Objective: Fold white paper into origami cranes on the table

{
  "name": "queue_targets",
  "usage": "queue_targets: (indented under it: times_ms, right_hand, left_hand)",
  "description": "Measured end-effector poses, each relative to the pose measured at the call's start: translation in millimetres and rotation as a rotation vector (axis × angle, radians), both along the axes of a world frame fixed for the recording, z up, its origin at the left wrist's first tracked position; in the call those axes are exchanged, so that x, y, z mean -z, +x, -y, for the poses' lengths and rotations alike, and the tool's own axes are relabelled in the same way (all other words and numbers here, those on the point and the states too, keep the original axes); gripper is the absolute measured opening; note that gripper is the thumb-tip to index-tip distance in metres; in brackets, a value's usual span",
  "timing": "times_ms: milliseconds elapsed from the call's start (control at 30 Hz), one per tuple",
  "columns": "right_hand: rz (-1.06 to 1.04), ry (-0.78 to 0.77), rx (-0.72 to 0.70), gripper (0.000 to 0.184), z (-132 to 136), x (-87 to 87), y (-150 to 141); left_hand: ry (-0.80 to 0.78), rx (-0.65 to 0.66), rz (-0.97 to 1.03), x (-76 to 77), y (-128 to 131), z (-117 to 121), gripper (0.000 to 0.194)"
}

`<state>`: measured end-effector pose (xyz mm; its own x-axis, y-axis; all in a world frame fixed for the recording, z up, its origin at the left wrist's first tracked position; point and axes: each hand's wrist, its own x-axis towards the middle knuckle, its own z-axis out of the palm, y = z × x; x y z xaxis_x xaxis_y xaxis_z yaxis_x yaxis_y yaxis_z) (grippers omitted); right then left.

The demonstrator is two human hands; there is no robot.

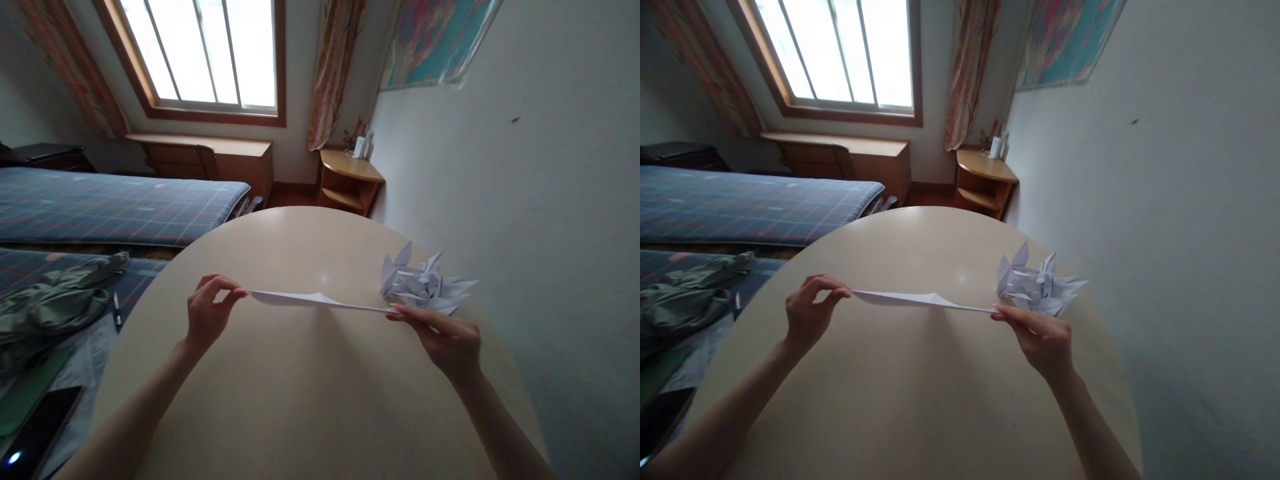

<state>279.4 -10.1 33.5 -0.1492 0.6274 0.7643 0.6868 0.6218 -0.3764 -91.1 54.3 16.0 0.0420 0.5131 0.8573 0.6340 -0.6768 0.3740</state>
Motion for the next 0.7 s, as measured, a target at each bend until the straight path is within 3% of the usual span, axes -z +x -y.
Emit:
queue_targets:
  times_ms: [133,233,500,700]
  right_hand:
    - [-0.403,-0.165,0.028,0.008,7,-4.1,-4]
    - [-0.553,-0.253,0.044,0.013,8,-6.2,-6]
    - [-0.709,-0.482,-0.005,0.03,0,-3.2,-18]
    - [-0.978,-0.657,-0.044,0.034,-8,5.7,-30]
  left_hand:
    - [-0.133,0.081,0.33,-0.9,8,8,0.024]
    - [-0.165,0.171,0.486,-3.9,16,13,0.026]
    - [-0.377,0.094,0.362,3.2,22,12,0.029]
    - [-0.392,0.226,0.362,14.9,29,12,0.025]
